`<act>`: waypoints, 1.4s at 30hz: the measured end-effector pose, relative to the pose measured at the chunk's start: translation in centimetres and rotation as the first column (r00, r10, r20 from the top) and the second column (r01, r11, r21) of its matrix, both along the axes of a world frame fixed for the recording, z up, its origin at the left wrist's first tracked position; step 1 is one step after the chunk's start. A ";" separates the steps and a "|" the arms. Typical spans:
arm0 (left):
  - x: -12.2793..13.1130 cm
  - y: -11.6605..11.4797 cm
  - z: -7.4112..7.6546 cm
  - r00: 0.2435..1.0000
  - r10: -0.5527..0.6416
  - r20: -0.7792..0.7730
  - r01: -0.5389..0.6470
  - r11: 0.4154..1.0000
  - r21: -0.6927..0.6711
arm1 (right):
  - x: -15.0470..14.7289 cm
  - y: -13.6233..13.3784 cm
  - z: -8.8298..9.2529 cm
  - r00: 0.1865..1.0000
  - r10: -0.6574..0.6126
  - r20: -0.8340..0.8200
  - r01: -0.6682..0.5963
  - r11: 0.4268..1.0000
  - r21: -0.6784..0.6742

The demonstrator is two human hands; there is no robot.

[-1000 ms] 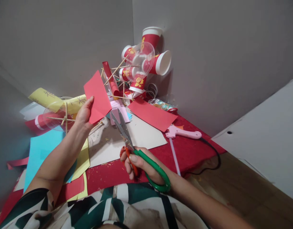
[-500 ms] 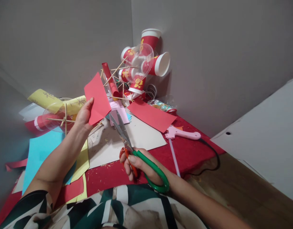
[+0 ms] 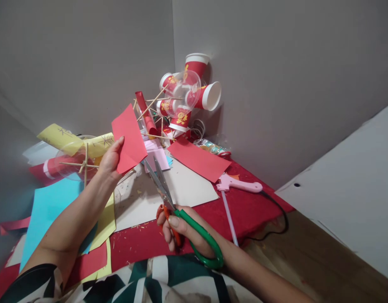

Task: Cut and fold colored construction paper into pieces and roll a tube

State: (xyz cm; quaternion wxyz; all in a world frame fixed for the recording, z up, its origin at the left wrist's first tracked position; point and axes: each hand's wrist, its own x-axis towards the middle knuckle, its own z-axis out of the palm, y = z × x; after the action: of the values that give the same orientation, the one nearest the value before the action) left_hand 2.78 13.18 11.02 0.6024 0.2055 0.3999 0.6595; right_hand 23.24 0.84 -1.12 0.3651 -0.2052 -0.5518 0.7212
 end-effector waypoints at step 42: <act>-0.8 0.9 -1.3 0.992 0.007 -0.129 0.003 0.997 0.076 | -0.1 0.1 0.6 1.000 0.021 0.022 -0.020 0.998 -0.067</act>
State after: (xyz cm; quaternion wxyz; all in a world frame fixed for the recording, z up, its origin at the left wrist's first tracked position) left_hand 2.00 14.04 9.74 0.5664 0.2702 0.4128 0.6601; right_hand 23.18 0.98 -0.50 0.3444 -0.2195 -0.5336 0.7406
